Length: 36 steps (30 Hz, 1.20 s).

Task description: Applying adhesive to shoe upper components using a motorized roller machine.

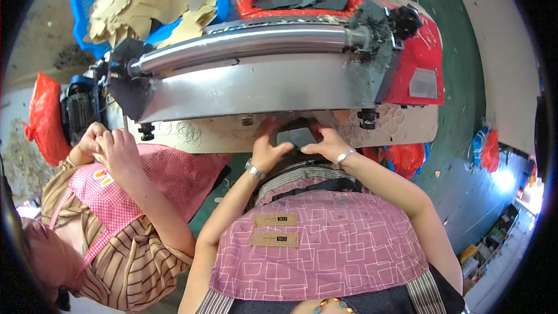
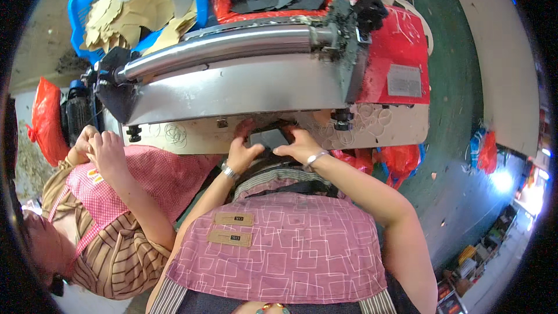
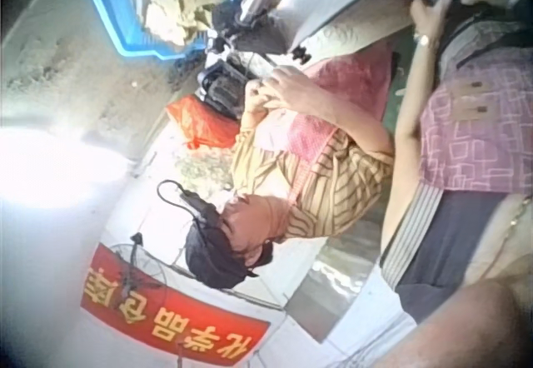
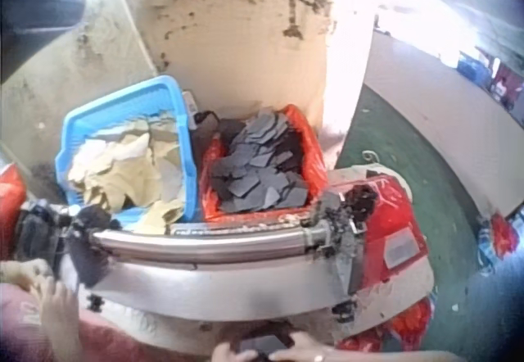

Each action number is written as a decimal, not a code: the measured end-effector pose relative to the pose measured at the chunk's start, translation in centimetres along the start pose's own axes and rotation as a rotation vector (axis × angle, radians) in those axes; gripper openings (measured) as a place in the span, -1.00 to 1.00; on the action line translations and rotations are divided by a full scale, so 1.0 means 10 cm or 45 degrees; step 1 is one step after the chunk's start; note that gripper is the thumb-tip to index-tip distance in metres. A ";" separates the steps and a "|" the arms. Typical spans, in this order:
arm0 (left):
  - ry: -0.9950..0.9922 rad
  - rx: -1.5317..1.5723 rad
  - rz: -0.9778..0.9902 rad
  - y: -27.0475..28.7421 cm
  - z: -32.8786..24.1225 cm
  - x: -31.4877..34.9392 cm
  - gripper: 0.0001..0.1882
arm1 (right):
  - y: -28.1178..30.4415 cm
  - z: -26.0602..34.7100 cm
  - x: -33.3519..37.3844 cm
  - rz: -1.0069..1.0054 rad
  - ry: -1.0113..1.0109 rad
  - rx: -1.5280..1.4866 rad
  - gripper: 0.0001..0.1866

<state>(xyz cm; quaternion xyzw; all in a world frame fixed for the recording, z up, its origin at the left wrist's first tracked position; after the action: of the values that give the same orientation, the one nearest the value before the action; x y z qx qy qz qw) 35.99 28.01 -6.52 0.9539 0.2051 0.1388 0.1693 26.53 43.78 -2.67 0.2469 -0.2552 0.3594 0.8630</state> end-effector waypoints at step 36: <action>0.579 0.853 0.405 0.37 -0.77 0.23 -0.53 | 0.14 0.39 0.46 0.170 0.169 0.001 -0.62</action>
<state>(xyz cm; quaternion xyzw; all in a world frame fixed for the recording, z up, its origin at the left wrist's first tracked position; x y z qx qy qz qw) 36.71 27.92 2.30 0.9210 0.1214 0.2956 -0.2227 27.28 44.55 3.38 0.2053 -0.2131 0.4316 0.8521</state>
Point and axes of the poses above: each hand's wrist, its own x-axis away from the middle knuckle, its own y-axis out of the back of the hand, z = x × y, the point moved 2 cm from there along -x, towards the middle knuckle, and after that the axes turned 9 degrees about -z, right-handed, at the moved point
